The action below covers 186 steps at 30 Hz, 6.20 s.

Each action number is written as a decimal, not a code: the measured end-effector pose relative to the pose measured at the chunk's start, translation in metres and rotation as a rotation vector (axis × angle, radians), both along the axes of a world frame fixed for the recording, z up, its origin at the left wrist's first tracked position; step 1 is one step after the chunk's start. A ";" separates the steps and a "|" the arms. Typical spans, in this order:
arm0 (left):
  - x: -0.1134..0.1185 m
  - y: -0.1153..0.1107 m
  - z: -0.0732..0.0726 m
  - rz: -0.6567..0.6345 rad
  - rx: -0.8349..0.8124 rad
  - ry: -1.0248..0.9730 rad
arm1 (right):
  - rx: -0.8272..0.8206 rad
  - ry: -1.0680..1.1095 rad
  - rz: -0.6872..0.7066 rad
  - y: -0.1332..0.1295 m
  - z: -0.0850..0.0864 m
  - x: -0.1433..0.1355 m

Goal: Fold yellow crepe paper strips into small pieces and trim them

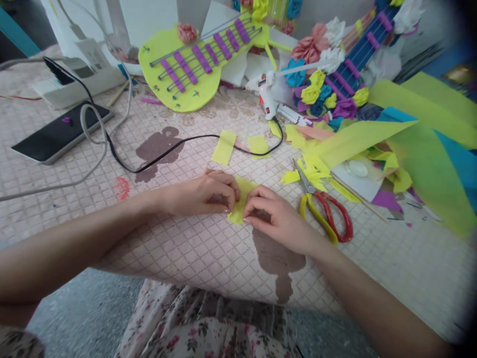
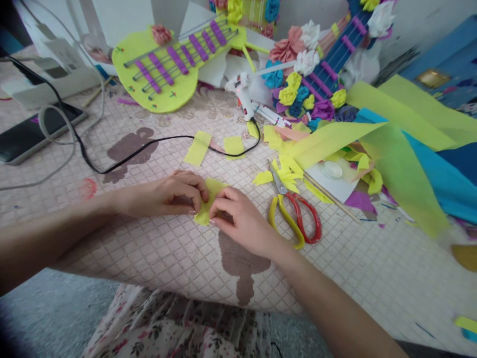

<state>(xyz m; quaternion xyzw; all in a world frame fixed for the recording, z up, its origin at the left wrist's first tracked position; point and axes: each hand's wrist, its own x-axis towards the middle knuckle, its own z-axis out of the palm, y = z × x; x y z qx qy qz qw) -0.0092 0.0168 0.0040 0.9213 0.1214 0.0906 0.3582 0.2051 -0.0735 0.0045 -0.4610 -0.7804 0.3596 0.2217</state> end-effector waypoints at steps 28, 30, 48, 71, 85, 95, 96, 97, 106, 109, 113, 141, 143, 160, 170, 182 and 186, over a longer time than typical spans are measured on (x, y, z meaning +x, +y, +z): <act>0.009 -0.013 -0.005 0.149 0.053 -0.030 | 0.022 -0.028 -0.100 -0.003 -0.001 -0.006; 0.009 -0.013 -0.005 0.155 0.056 -0.031 | 0.037 -0.042 -0.124 -0.004 -0.003 -0.008; 0.011 -0.016 -0.006 0.208 0.063 -0.013 | 0.093 -0.046 -0.205 -0.006 -0.006 -0.015; 0.011 -0.017 -0.009 0.228 0.064 -0.041 | 0.099 -0.056 -0.193 -0.005 -0.009 -0.015; 0.011 -0.017 -0.009 0.227 0.065 -0.030 | 0.091 -0.047 -0.199 -0.005 -0.009 -0.014; 0.010 -0.018 -0.010 0.227 0.066 -0.034 | 0.067 -0.056 -0.188 -0.007 -0.007 -0.015; 0.010 -0.018 -0.009 0.225 0.067 -0.035 | 0.067 -0.055 -0.190 -0.007 -0.007 -0.015; 0.010 -0.018 -0.009 0.221 0.068 -0.037 | 0.067 -0.052 -0.192 -0.007 -0.007 -0.015; 0.010 -0.019 -0.007 0.229 0.066 -0.036 | 0.078 -0.058 -0.193 -0.006 -0.007 -0.015; 0.011 -0.020 -0.009 0.242 0.081 -0.037 | 0.076 -0.067 -0.193 -0.006 -0.007 -0.016; 0.012 -0.021 -0.010 0.263 0.095 -0.021 | 0.078 -0.061 -0.184 -0.006 -0.007 -0.016; 0.005 -0.012 -0.006 0.151 0.052 0.023 | 0.089 -0.177 -0.152 -0.010 -0.002 -0.018; 0.006 -0.013 -0.006 0.170 0.041 0.023 | 0.086 -0.177 -0.148 -0.010 -0.002 -0.018; 0.005 -0.003 -0.005 0.122 -0.063 -0.089 | 0.069 -0.014 -0.106 -0.005 -0.007 -0.006; 0.010 -0.016 -0.014 0.360 0.083 -0.132 | 0.296 -0.059 -0.377 0.006 -0.016 -0.005; 0.014 -0.021 -0.017 0.416 0.141 -0.073 | 0.205 -0.184 -0.405 0.022 -0.019 -0.009; 0.014 -0.022 -0.018 0.426 0.130 -0.099 | 0.156 -0.115 -0.417 0.024 -0.018 -0.007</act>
